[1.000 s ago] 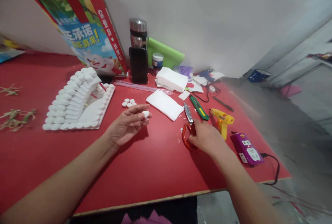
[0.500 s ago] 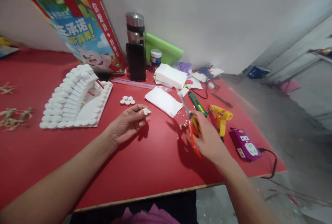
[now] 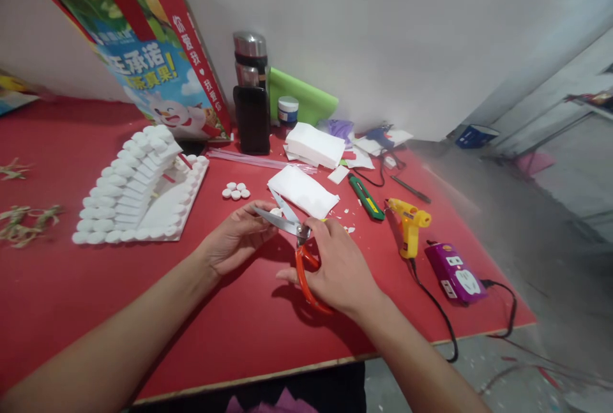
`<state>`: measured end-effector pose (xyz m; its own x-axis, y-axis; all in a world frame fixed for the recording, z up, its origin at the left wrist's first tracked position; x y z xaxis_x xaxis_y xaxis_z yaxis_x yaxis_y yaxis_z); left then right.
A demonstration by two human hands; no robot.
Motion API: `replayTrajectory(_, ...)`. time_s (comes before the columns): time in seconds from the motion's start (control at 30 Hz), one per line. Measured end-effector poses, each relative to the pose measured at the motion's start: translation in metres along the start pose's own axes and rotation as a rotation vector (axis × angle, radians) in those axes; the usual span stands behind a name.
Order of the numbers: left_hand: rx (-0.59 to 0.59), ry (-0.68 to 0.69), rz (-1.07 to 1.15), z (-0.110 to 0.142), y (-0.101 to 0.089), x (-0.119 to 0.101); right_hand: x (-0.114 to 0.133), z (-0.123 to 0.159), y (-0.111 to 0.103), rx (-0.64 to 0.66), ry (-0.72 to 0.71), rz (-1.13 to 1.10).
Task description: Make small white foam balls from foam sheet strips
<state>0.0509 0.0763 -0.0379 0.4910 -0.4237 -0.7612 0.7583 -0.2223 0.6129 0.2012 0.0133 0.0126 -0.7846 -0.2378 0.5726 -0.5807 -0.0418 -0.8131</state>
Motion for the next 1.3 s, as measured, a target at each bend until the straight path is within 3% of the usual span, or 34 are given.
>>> replayTrajectory(0.5,-0.007,0.057,-0.086,0.003,0.003,-0.005,0.004,0.002,-0.002,-0.069,-0.016,0.002)
replayTrajectory(0.87,0.009,0.002,-0.104,0.004,0.007,-0.001,0.001,0.013,-0.005,-0.112,-0.074,-0.049)
replayTrajectory(1.1,0.074,-0.069,-0.034,0.004,0.011,0.001,-0.023,0.018,-0.027,-0.129,0.181,-0.192)
replayTrajectory(1.3,0.114,-0.072,-0.007,0.005,0.012,0.000,-0.067,0.019,-0.049,-0.101,0.393,0.209)
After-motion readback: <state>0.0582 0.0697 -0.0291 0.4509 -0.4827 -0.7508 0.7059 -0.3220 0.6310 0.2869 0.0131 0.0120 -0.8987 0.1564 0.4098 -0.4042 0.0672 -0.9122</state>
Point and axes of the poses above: each hand's wrist, its own z-axis away from the middle knuckle, its own y-axis out of the palm, x = y × z, the point moved 9 cm from there along -z, towards the middle knuckle, and after that the axes turned 11 degrees about -z, right-handed, at the moved point
